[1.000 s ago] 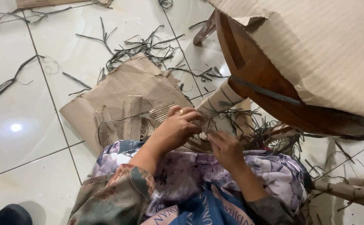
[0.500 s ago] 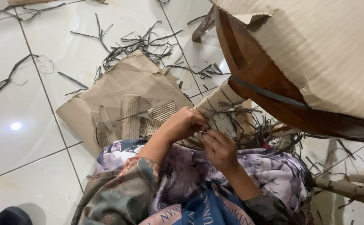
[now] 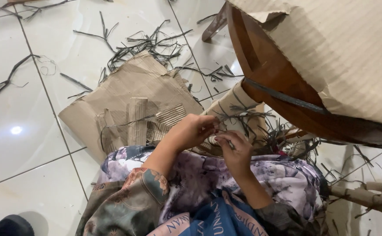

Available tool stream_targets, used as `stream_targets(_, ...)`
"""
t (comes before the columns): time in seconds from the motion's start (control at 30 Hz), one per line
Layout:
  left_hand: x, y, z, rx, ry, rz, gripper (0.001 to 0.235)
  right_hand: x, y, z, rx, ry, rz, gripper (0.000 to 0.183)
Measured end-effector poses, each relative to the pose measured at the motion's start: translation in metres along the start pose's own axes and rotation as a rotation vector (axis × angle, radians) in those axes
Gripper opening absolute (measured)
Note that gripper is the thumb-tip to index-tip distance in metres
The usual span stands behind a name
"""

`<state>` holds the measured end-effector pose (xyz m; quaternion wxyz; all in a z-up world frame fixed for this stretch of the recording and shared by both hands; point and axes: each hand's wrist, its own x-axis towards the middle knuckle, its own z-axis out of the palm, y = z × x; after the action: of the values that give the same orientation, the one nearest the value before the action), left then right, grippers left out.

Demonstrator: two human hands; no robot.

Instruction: Wrapping the legs of a wooden chair with protective cardboard and securing it with plastic ties.

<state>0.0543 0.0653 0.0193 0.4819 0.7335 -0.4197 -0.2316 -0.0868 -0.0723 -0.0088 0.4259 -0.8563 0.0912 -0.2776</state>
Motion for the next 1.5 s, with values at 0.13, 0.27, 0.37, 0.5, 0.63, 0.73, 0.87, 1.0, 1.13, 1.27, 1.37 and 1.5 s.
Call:
stream_targets(0.13,0.005,-0.025,0.017,0.007,0.128,0.035,0.008,0.000,0.003,0.006,-0.084,-0.003,-0.118,0.012)
stream_targets(0.27,0.008,-0.048,0.032,0.044,0.206,-0.015,0.008,0.008,0.016,0.013,-0.104,0.022,-0.430,0.021)
stream_targets(0.37,0.009,-0.048,0.036,0.024,0.193,-0.061,0.011,0.010,0.032,0.014,-0.207,0.015,-0.555,0.019)
stream_targets(0.5,0.009,-0.052,0.039,0.026,0.171,-0.120,0.010,0.012,0.027,0.021,-0.262,-0.021,-0.611,0.014)
stream_targets(0.63,0.009,-0.046,0.032,0.103,0.148,-0.135,0.011,0.005,0.027,0.023,-0.341,-0.088,-0.512,0.013)
stream_targets(0.73,-0.004,-0.014,0.021,0.192,0.118,-0.239,0.016,0.003,0.014,0.018,-0.193,-0.166,-0.111,0.015)
stream_targets(0.87,-0.020,0.019,0.023,0.157,0.223,-0.323,0.024,-0.007,0.016,0.014,-0.088,-0.202,0.293,0.020)
stream_targets(1.0,-0.036,-0.027,0.057,0.081,0.354,-0.439,0.025,-0.002,0.012,0.003,0.030,-0.247,0.451,0.014)
stream_targets(1.13,-0.037,-0.050,0.096,-0.282,0.202,-0.552,0.038,0.000,0.018,-0.002,0.033,-0.263,0.480,0.013)
stream_targets(1.27,-0.033,-0.047,0.106,-0.455,0.265,-0.687,0.025,0.004,0.006,-0.004,0.083,-0.236,0.482,0.013)
stream_targets(1.37,-0.034,-0.039,0.095,-0.416,0.194,-0.691,0.023,0.001,0.018,-0.004,0.118,-0.208,0.452,0.011)
stream_targets(1.5,-0.028,-0.071,0.105,-0.650,0.321,-0.678,0.030,-0.002,0.015,-0.001,0.098,-0.083,0.451,0.013)
